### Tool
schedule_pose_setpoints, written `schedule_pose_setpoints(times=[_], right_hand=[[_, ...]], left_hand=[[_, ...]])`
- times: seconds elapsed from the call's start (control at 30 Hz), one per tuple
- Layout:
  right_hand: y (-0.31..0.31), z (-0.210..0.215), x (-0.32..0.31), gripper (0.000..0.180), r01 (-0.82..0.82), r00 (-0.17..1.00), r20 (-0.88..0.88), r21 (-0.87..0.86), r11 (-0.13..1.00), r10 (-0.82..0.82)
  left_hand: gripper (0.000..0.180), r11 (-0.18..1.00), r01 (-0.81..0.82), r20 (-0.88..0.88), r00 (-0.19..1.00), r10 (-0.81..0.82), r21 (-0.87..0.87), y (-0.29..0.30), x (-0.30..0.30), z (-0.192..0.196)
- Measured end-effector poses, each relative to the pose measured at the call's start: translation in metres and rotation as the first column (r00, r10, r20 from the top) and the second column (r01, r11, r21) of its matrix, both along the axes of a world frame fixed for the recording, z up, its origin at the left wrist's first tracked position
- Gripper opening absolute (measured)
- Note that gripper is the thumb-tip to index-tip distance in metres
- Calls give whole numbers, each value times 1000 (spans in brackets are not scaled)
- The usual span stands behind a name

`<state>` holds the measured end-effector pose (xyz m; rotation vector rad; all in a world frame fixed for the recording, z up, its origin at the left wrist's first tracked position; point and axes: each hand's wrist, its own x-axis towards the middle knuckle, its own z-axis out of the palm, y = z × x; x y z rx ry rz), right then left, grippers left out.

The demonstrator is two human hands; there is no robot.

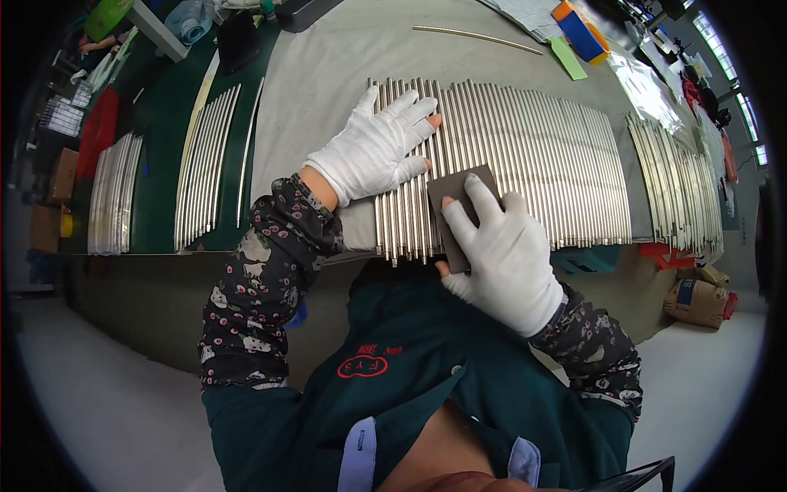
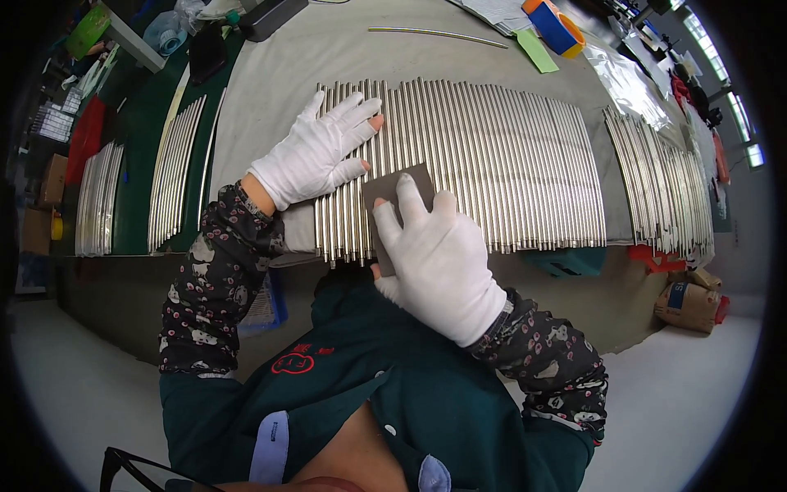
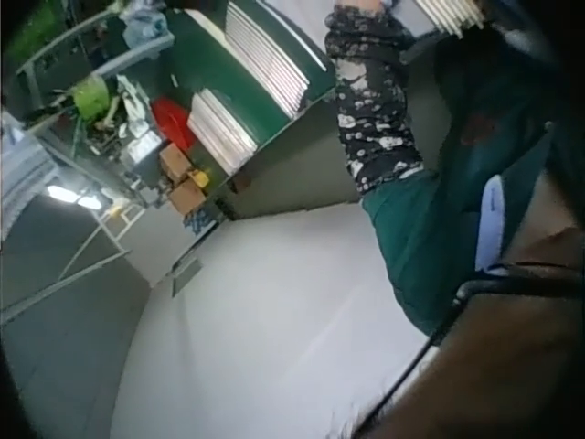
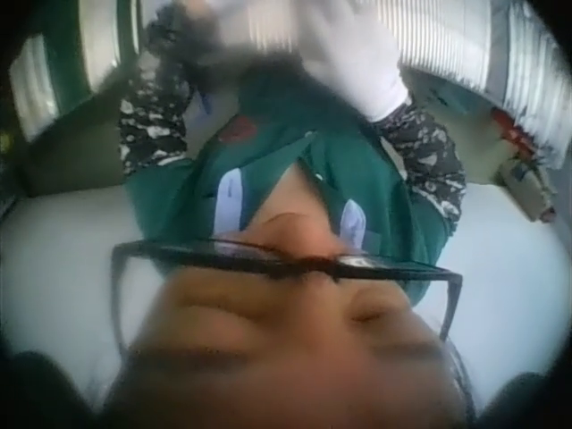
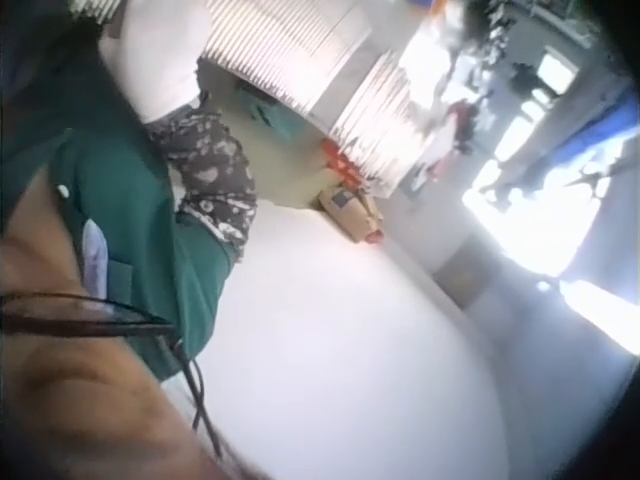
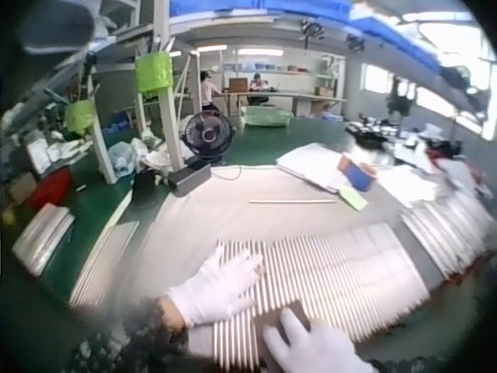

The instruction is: Sanding or cleaning a large set of thin metal or wooden rods laid out on a table using a sanding block.

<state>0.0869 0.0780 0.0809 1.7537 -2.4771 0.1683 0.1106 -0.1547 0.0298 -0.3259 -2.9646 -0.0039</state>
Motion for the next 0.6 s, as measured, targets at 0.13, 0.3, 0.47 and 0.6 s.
schedule_pose_setpoints(times=[0.13, 0.3, 0.47, 0.6], right_hand=[[24, 11, 15, 73, -43, 992, 126, 113, 993, 29], [-2, 3, 0, 70, 30, 1000, -5, -4, 1000, -30], [10, 7, 5, 67, -55, 998, 38, 69, 996, 53], [8, 11, -2, 67, -56, 997, 51, -17, 998, 57]], left_hand=[[59, 1000, 17, 0, 1000, -17, -13, 0, -3, -2], [59, 1000, 5, -15, 1000, -5, -18, 1, 0, -2], [61, 999, -5, 16, 1000, 6, -47, 3, 0, 0], [61, 999, 0, -19, 1000, 0, -42, -2, -5, -3]])
